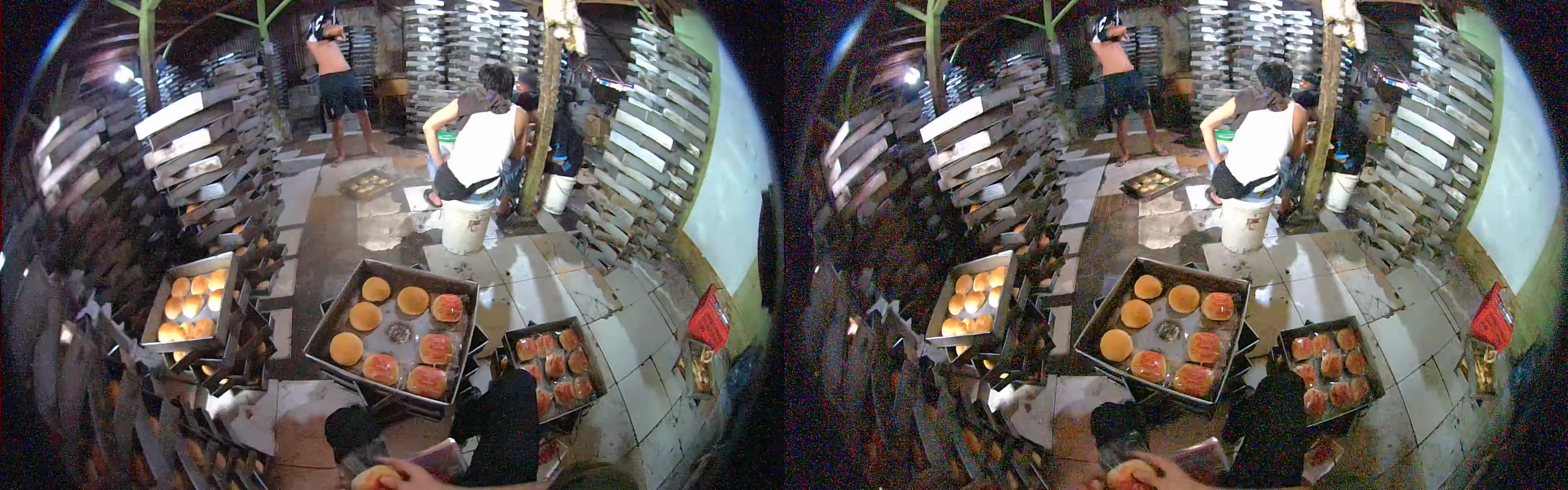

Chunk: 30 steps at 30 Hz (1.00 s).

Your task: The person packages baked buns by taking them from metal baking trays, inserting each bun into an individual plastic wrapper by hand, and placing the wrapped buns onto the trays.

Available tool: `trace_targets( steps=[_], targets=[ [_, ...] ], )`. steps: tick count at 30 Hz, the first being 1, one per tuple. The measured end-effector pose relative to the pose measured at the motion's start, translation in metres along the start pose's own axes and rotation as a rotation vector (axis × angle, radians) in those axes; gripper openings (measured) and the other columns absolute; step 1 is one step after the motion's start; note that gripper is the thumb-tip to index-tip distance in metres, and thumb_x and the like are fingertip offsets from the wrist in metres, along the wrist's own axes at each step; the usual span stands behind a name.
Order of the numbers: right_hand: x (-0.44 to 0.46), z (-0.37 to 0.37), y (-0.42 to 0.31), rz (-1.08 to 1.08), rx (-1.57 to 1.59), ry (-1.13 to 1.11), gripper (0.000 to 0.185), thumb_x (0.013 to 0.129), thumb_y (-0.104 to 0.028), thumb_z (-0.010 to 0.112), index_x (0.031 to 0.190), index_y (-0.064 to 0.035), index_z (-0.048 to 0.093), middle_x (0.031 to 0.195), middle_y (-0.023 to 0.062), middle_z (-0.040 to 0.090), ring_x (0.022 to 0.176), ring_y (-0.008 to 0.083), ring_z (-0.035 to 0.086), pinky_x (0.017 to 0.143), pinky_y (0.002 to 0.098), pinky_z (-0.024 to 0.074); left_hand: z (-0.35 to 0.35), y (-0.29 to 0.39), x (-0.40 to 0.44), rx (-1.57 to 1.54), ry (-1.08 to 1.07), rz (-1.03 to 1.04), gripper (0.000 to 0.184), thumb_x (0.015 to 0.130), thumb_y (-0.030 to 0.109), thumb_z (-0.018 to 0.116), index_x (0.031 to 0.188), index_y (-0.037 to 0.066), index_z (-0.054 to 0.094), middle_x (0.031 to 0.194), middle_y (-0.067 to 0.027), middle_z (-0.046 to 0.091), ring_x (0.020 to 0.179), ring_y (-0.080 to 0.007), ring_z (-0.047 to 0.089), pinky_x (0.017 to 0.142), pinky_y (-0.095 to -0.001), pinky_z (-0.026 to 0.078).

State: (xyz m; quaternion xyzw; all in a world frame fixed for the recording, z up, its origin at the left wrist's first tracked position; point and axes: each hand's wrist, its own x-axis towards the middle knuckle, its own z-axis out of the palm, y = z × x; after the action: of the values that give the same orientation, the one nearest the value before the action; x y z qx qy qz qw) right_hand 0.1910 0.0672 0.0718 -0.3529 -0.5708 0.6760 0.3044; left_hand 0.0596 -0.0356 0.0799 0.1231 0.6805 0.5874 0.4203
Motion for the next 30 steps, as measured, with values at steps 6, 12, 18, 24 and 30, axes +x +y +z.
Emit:
trace_targets(
  steps=[6, 12, 18, 24, 30],
  targets=[
    [0.033, -0.013, 0.057, 0.044, -0.429, 0.080, 0.034, 0.081, -0.030, 0.058, 0.101, -0.0028, 0.058, 0.095, 0.0143, 0.058, 0.092, 0.0249, 0.054, 0.081, 0.0328, 0.0415, 0.030, 0.012, 0.016, 0.552, 0.116, 0.346, 0.022, 0.086, 0.019, 0.050, 0.089, -0.001, 0.058, 0.085, -0.0124, 0.058, 0.077, -0.0230, 0.053, 0.070, -0.0319, 0.043],
    [0.013, -0.027, -0.048, -0.720, -0.599, 0.336, 0.014, 0.084, -0.015, 0.054, 0.087, -0.0009, 0.057, 0.079, 0.0120, 0.052, 0.062, 0.0254, 0.053, 0.059, 0.0313, 0.0433, 0.037, 0.037, 0.003, 0.400, 0.109, 0.430, 0.012, 0.083, 0.013, 0.054, 0.082, 0.001, 0.058, 0.076, -0.0070, 0.057, 0.072, -0.0166, 0.052, 0.067, -0.0296, 0.043],
    [0.014, -0.038, -0.062, -0.454, -0.326, 0.082, 0.018, 0.083, -0.018, 0.055, 0.079, -0.0005, 0.055, 0.077, 0.0126, 0.051, 0.057, 0.0260, 0.047, 0.053, 0.0339, 0.0380, 0.035, 0.035, -0.008, 0.138, -0.060, 0.526, 0.009, 0.081, 0.008, 0.056, 0.080, -0.001, 0.055, 0.070, -0.0049, 0.051, 0.058, -0.0099, 0.048, 0.051, -0.0232, 0.040],
    [0.111, -0.035, -0.052, -0.277, -0.389, 0.096, 0.028, 0.085, -0.026, 0.052, 0.079, 0.0014, 0.055, 0.068, 0.0164, 0.053, 0.061, 0.0211, 0.052, 0.058, 0.0317, 0.0427, 0.043, 0.053, 0.075, 0.042, -0.008, 0.179, 0.015, 0.082, 0.016, 0.059, 0.090, 0.004, 0.053, 0.088, -0.0052, 0.056, 0.077, -0.0152, 0.053, 0.066, -0.0282, 0.044],
    [0.027, -0.041, 0.042, 0.247, -0.153, 0.106, 0.029, 0.082, -0.027, 0.056, 0.078, 0.0025, 0.056, 0.071, 0.0151, 0.055, 0.067, 0.0240, 0.052, 0.065, 0.0326, 0.0419, -0.029, -0.124, 0.067, 0.035, 0.288, 0.203, 0.019, 0.083, 0.022, 0.057, 0.087, 0.003, 0.053, 0.077, -0.0025, 0.056, 0.064, -0.0125, 0.050, 0.053, -0.0258, 0.041]
  ],
)
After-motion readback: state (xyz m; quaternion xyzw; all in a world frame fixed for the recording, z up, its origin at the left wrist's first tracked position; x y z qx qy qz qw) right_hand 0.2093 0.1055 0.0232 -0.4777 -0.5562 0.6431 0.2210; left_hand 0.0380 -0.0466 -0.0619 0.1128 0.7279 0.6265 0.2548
